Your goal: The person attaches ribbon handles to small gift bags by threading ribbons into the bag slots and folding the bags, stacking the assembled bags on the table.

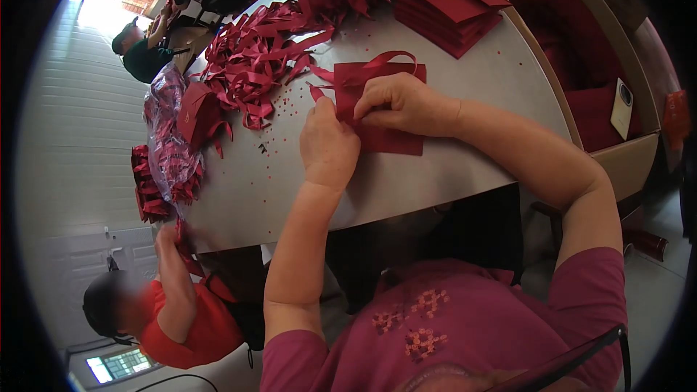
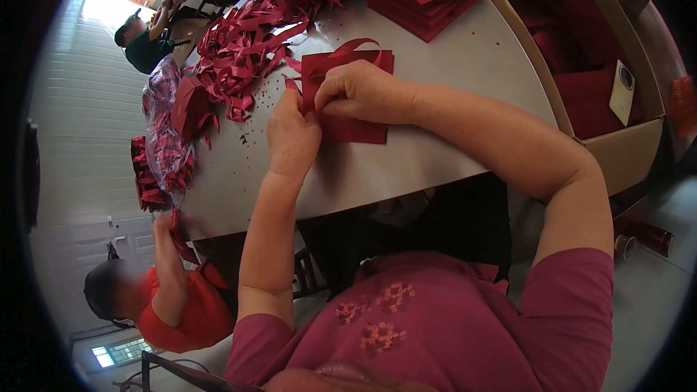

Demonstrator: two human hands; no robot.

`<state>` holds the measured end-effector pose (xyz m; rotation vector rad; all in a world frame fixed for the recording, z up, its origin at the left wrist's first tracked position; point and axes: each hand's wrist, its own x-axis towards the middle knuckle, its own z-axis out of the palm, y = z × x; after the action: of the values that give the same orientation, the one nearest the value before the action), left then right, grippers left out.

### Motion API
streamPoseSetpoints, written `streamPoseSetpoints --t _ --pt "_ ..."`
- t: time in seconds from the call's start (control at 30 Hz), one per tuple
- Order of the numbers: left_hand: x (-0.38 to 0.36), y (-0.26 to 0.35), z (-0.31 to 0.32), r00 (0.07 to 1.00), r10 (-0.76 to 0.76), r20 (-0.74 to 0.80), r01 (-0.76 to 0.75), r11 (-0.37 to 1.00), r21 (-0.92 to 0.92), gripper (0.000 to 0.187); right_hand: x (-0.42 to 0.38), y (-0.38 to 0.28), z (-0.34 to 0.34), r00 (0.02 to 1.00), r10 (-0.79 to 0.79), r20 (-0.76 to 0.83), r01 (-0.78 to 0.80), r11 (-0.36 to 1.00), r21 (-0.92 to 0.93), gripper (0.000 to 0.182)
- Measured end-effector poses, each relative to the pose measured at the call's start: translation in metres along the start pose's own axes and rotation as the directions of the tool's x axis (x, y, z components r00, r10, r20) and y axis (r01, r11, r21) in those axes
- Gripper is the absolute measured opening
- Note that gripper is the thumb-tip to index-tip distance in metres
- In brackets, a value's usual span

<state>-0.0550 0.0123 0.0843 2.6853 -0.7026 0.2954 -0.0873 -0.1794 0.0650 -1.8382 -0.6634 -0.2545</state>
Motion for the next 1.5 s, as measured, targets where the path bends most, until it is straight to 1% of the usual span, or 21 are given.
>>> streamPoseSetpoints --t 0.07,0.1,0.13,0.17,0.2,0.27,0.3,0.37,0.57,0.7,0.77,0.8,0.87,1.0,1.07,1.17,1.3,1.37,1.4,1.47,1.5 --pt "0.004 -0.01 0.0 0.999 0.021 -0.043 -0.019 0.999 0.044 0.016 -0.003 0.005 0.004 0.998 0.016 -0.06 -0.02 0.997 -0.08 0.014" --pt "0.008 -0.022 -0.005 0.979 -0.136 0.149 0.173 0.945 -0.279 0.017 -0.003 0.002 0.004 0.998 0.02 -0.064 -0.025 0.996 -0.081 0.014" --pt "0.013 -0.021 -0.017 0.902 -0.213 0.374 0.395 0.756 -0.522 0.018 -0.001 -0.004 0.002 0.988 0.155 -0.026 -0.155 0.988 -0.005 0.013" --pt "0.013 -0.019 -0.034 0.801 -0.24 0.549 0.583 0.521 -0.624 0.016 0.0 -0.007 0.001 0.959 0.282 0.023 -0.283 0.957 0.067 0.012" --pt "0.011 -0.021 -0.036 0.799 -0.242 0.551 0.586 0.521 -0.621 0.016 0.0 -0.007 0.001 0.959 0.283 0.023 -0.284 0.956 0.069 0.012" --pt "0.009 -0.025 -0.039 0.792 -0.186 0.582 0.61 0.297 -0.735 0.013 0.001 -0.007 0.003 0.94 0.338 0.044 -0.341 0.929 0.141 0.011" --pt "0.01 -0.023 -0.041 0.791 -0.189 0.582 0.611 0.295 -0.735 0.013 0.001 -0.008 0.003 0.94 0.339 0.047 -0.342 0.929 0.14 0.011" --pt "0.012 -0.017 -0.047 0.771 -0.128 0.623 0.636 0.136 -0.759 0.012 0.001 -0.01 0.0 0.925 0.376 0.062 -0.379 0.896 0.232 0.01" --pt "0.01 -0.028 -0.043 0.739 0.003 0.674 0.673 -0.053 -0.738 0.021 0.003 -0.02 -0.005 0.894 0.442 0.079 -0.446 0.854 0.268 0.008" --pt "0.008 -0.035 -0.035 0.781 0.037 0.623 0.624 -0.041 -0.78 0.022 0.004 -0.02 0.003 0.928 0.371 0.016 -0.366 0.905 0.216 0.007" --pt "0.005 -0.031 -0.027 0.807 -0.029 0.59 0.587 -0.067 -0.807 0.023 0.005 -0.021 0.009 0.967 0.248 -0.054 -0.236 0.957 0.168 0.007" --pt "0.005 -0.029 -0.023 0.809 -0.029 0.588 0.585 -0.074 -0.808 0.023 0.006 -0.021 0.011 0.967 0.25 -0.049 -0.239 0.957 0.163 0.007" --pt "0.004 -0.027 -0.017 0.839 -0.016 0.544 0.544 0.004 -0.839 0.019 0.009 -0.023 0.015 0.991 0.05 -0.121 -0.068 0.986 -0.155 0.009" --pt "0.003 -0.028 -0.015 0.852 -0.036 0.522 0.523 0.053 -0.851 0.016 0.012 -0.029 0.015 0.982 0.16 -0.097 -0.179 0.956 -0.234 0.009" --pt "0.001 -0.028 -0.016 0.849 -0.019 0.528 0.528 0.077 -0.846 0.013 0.012 -0.035 0.014 0.956 0.287 -0.065 -0.294 0.923 -0.247 0.008" --pt "-0.001 -0.027 -0.017 0.857 -0.011 0.516 0.515 0.083 -0.853 0.011 0.018 -0.045 0.013 0.944 0.33 -0.03 -0.323 0.896 -0.306 0.011" --pt "-0.003 -0.025 -0.016 0.875 -0.02 0.483 0.481 0.137 -0.866 0.01 0.024 -0.05 0.016 0.961 0.275 -0.01 -0.257 0.884 -0.391 0.011" --pt "-0.005 -0.024 -0.015 0.899 -0.033 0.436 0.433 0.213 -0.876 0.011 0.025 -0.045 0.02 0.957 0.285 0.05 -0.208 0.796 -0.569 0.012" --pt "-0.006 -0.023 -0.015 0.901 -0.035 0.433 0.43 0.207 -0.879 0.011 0.026 -0.047 0.023 0.957 0.285 0.055 -0.204 0.794 -0.573 0.012" --pt "-0.007 -0.021 -0.016 0.902 -0.062 0.427 0.425 0.291 -0.857 0.011 0.025 -0.053 0.033 0.964 0.241 0.113 -0.075 0.653 -0.754 0.013" --pt "-0.008 -0.02 -0.016 0.904 -0.065 0.423 0.423 0.286 -0.86 0.011 0.025 -0.058 0.037 0.963 0.24 0.119 -0.069 0.651 -0.756 0.013"
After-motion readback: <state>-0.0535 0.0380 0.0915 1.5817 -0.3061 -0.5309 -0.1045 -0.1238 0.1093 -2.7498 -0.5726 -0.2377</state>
